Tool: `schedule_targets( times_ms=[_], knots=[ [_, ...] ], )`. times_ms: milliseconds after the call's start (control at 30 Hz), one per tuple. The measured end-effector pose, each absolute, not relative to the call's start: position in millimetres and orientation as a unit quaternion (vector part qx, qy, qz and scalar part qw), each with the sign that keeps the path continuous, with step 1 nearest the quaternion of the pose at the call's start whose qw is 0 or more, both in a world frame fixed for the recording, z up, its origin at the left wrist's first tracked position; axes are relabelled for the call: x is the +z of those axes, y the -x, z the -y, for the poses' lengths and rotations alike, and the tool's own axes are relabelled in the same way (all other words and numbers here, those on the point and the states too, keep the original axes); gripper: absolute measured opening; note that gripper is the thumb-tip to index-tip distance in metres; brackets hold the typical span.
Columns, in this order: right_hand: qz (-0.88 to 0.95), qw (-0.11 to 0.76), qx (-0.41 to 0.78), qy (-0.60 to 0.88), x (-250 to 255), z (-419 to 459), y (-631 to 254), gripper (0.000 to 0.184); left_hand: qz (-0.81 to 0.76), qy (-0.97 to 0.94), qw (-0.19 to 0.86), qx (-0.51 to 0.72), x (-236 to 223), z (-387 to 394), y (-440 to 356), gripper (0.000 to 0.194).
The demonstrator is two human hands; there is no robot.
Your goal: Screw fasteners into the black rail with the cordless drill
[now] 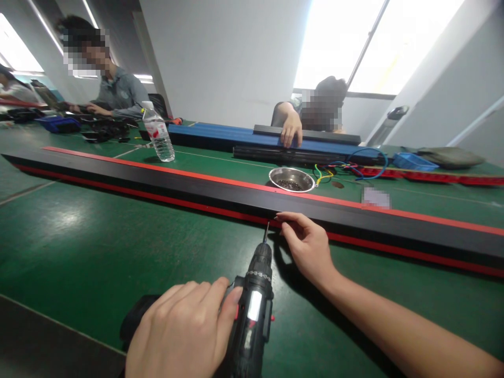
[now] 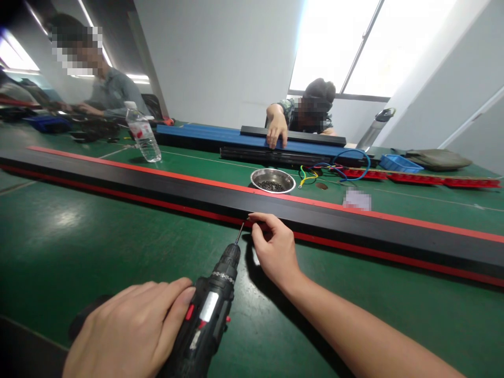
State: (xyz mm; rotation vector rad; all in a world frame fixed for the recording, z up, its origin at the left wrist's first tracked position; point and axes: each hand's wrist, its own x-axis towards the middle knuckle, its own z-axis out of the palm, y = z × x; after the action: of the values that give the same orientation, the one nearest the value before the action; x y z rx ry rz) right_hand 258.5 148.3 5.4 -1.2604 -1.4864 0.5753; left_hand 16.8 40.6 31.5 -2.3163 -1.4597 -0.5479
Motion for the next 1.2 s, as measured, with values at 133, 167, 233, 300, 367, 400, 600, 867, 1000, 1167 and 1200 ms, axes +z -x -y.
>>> schedule_targets(
  times_ms=[133,167,233,300,367,400,600,867,1000,1167,1200],
  knots=[
    [0.627,0.523,0.242,0.525,5,-149,-259,0.023,0.52,0.81,0.184,-0.197,33,-42,-18,0.044],
    [0.628,0.522,0.241,0.524,4,-148,-259,0.023,0.517,0.812,0.184,-0.196,33,-42,-18,0.044],
    [0.635,0.522,0.232,0.52,6,-147,-258,0.023,0.515,0.818,0.173,-0.189,34,-42,-18,0.044],
    [0.643,0.522,0.219,0.516,10,-145,-256,0.022,0.522,0.819,0.156,-0.18,35,-41,-19,0.044],
    [0.647,0.521,0.206,0.517,17,-146,-257,0.021,0.532,0.815,0.145,-0.179,35,-41,-20,0.045],
    [0.649,0.518,0.198,0.521,23,-149,-259,0.021,0.534,0.813,0.143,-0.183,35,-41,-20,0.046],
    [0.695,0.45,0.062,0.558,61,-222,-290,0.025,0.531,0.81,0.145,-0.201,35,-41,-22,0.045],
    [0.654,0.232,0.067,0.717,70,-330,-312,0.027,0.54,0.803,0.147,-0.204,37,-38,-24,0.047],
    [0.657,0.171,0.099,0.728,60,-345,-303,0.014,0.544,0.8,0.149,-0.205,36,-39,-25,0.047],
    [0.66,0.127,0.133,0.729,52,-355,-299,0.016,0.54,0.8,0.156,-0.21,30,-37,-21,0.041],
    [0.66,0.123,0.135,0.729,51,-356,-299,0.016,0.536,0.801,0.159,-0.214,27,-36,-19,0.041]
  ],
)
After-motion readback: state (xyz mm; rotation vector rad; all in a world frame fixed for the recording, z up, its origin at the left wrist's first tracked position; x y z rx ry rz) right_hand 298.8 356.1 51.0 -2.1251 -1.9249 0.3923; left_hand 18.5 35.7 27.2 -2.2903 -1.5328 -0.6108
